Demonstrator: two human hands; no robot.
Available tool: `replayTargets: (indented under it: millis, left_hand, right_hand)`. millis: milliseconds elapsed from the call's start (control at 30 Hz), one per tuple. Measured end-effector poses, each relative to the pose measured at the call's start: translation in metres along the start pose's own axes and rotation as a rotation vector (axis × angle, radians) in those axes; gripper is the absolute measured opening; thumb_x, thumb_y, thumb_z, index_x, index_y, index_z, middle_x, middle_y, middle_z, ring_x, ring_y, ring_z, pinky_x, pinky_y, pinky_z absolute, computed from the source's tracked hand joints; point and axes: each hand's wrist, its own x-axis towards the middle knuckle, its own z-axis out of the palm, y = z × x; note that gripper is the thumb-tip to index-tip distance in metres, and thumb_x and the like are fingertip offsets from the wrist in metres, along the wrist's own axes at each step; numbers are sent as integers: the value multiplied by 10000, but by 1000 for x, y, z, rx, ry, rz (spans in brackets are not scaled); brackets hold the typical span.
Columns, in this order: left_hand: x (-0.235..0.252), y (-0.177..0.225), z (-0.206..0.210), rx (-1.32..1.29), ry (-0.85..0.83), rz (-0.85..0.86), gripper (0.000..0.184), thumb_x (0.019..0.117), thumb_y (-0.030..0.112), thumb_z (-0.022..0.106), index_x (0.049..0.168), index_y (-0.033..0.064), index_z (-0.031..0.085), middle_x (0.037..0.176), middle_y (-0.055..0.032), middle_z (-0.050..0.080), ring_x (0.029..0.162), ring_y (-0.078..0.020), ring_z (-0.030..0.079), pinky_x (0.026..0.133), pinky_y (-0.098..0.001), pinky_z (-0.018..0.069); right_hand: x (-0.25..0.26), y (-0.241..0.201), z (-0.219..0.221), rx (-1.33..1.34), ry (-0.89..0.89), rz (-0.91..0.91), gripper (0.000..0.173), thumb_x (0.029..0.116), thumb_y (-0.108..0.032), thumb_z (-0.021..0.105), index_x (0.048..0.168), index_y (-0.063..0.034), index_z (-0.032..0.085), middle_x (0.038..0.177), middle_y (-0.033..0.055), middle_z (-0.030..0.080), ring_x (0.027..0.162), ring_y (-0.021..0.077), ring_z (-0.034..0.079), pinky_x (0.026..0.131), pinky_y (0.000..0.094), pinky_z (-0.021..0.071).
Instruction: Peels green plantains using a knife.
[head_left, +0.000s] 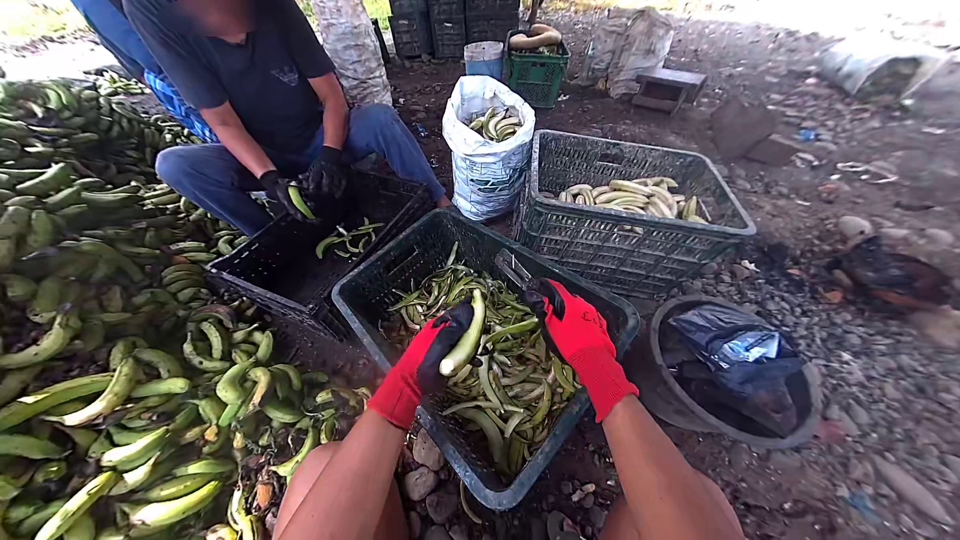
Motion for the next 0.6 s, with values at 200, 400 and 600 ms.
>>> replayTargets:
  millis: [200, 400, 600]
  left_hand:
    - [22, -1, -3, -94, 604, 287, 411, 1074, 269, 507, 1432, 68, 478, 952, -101, 671, 761, -152, 668, 678, -313, 587]
    - [15, 13, 5, 135, 1044, 385, 531, 1093, 221, 465, 1577, 56, 322, 1472, -187, 514, 1293, -193, 541, 1087, -357, 433]
    - [-1, 6, -11, 28, 115, 172, 302, 1093, 213, 287, 1170, 84, 549, 851, -14, 681, 695, -68, 659, 612, -214, 564]
  right_hand:
    - [-37, -20, 51, 133, -282, -126, 536, 1077, -540, 367, 1451, -207, 557, 1287, 119, 684, 1222, 292, 638, 1028, 574, 474]
    - [-66, -43, 50, -77, -262, -94, 540, 1073, -447, 432, 1575, -248, 425, 1365, 175, 634, 1288, 346, 595, 1137, 605, 363]
    - [-30, -30, 35, -107, -103, -114, 500, 1067, -408, 465, 1549, -276, 471, 1415, 182, 605, 1360, 372, 530, 1204, 668, 194]
